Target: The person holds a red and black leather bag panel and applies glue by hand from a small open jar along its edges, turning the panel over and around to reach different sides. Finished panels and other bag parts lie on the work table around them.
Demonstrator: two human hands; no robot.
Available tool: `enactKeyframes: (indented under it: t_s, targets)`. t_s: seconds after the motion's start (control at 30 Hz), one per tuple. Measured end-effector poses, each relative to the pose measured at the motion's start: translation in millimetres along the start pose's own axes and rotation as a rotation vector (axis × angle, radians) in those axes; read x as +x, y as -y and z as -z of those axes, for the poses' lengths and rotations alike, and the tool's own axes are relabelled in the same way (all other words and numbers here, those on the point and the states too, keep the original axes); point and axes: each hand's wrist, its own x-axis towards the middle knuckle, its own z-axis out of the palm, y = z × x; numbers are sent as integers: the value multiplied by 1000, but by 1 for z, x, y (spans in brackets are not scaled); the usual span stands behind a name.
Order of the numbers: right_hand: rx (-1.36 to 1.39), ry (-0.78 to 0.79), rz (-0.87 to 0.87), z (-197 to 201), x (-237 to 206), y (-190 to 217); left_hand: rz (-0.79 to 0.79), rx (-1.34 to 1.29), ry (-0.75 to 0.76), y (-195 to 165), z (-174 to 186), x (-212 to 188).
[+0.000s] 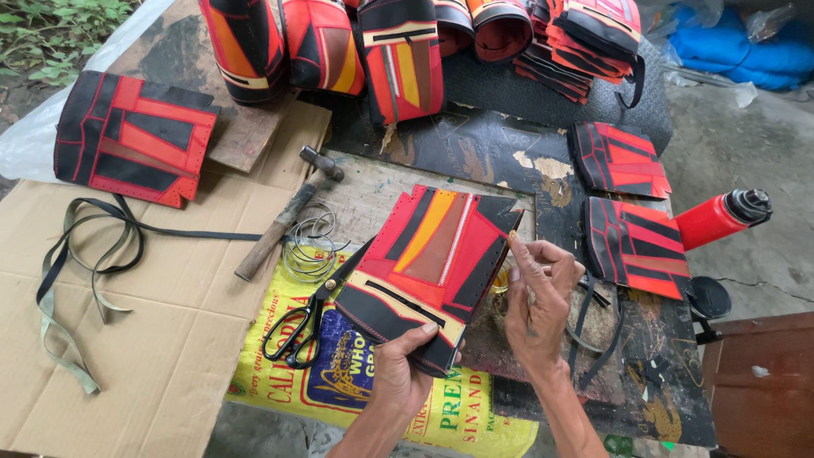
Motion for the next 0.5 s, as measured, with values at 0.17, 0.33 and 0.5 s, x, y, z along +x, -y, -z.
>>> enactKeyframes:
  t_s: [0.17, 0.33, 0.5]
  targets:
    - [-172, 46, 217, 7, -16, 17, 13, -44, -37, -1, 0, 4]
    - [-235, 63, 288, 10, -35, 20, 10, -48, -32, -1, 5, 6]
    - [-66, 41, 283, 15, -34, 15, -51, -68, -25, 0, 3, 10]
